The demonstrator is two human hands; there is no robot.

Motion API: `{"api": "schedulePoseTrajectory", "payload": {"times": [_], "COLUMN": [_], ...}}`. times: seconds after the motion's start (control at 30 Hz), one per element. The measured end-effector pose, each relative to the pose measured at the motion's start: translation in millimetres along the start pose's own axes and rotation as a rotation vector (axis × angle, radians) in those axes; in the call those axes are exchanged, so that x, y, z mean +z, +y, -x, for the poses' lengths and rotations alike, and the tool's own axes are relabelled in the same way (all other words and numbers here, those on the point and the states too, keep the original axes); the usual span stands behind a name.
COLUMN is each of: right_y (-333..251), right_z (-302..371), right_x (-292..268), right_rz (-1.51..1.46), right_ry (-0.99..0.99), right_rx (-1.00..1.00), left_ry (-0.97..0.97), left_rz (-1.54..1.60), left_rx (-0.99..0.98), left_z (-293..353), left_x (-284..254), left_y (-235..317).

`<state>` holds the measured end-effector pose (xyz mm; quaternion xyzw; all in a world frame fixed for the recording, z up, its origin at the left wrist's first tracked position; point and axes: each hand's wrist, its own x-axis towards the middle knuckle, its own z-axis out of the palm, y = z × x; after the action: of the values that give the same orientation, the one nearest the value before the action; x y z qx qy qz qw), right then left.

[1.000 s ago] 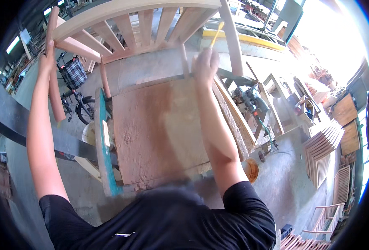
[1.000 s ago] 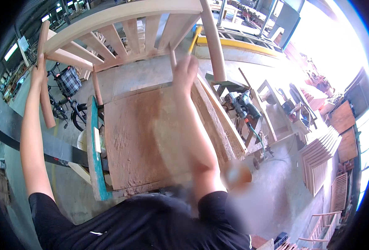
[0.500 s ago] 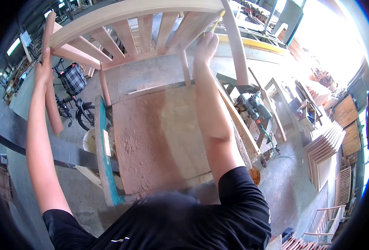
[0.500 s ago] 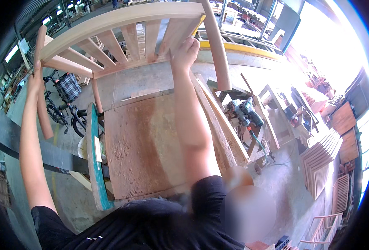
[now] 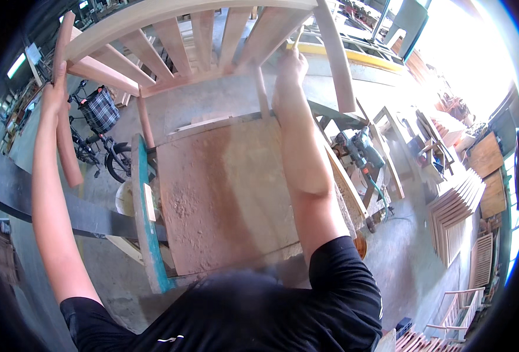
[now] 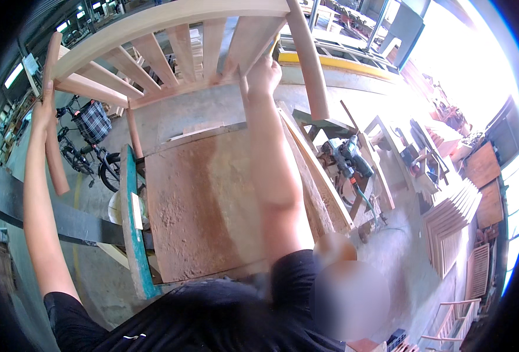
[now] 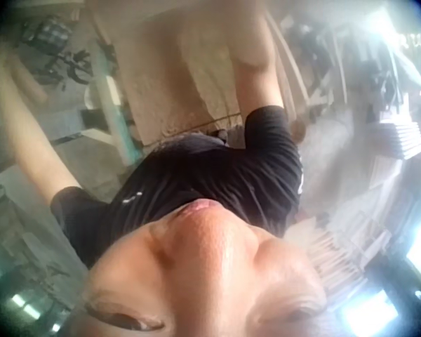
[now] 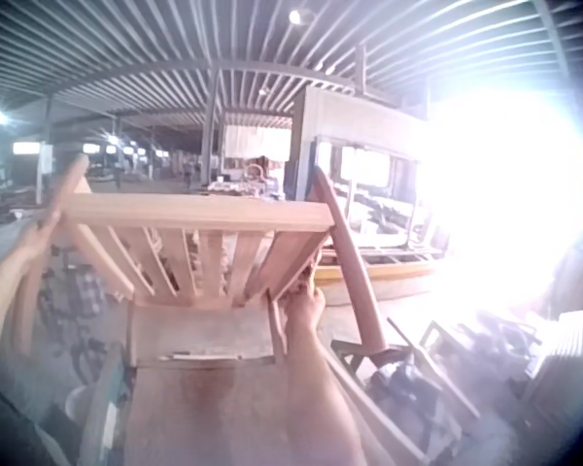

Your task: The person assembles a wooden chair by fitting slats into the frame and securing them with a hammer. They repeatedly lift, position, and strike the wooden components to join them together.

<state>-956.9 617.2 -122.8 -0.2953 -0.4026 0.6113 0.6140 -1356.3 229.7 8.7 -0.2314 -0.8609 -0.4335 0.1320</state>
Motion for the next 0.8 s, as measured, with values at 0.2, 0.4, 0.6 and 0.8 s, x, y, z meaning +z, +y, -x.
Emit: {"api": "schedulePoseTrajectory", "payload": {"times": [0.2,0.4,0.6,0.8], "right_y": [34.6,37.5,112.6,131.4], "right_z": [-4.7,-24.6,22.1,70.0], "right_x": [-12.2,-36.7,-204.3,-322.2], "right_rz": [0.364,-0.037,0.468,0.723], "right_ry": [-0.001,-0.095,-0.072,0.085], "right_rx": [-0.577,0.116,-0.120,0.058], "left_ry": [-0.027,-0.112,-0.072,-0.062], "left_rz": [0.050,-0.007,0.028,0.080], "left_rx": [0.051,0.012,0.069,0.069], "left_z": [-2.7,-3.2,-18.3,0.5], "left_x": [0.9,-8.4,3.8,5.5], "left_y": [2.0,-1.4,-8.9,4.5]}}
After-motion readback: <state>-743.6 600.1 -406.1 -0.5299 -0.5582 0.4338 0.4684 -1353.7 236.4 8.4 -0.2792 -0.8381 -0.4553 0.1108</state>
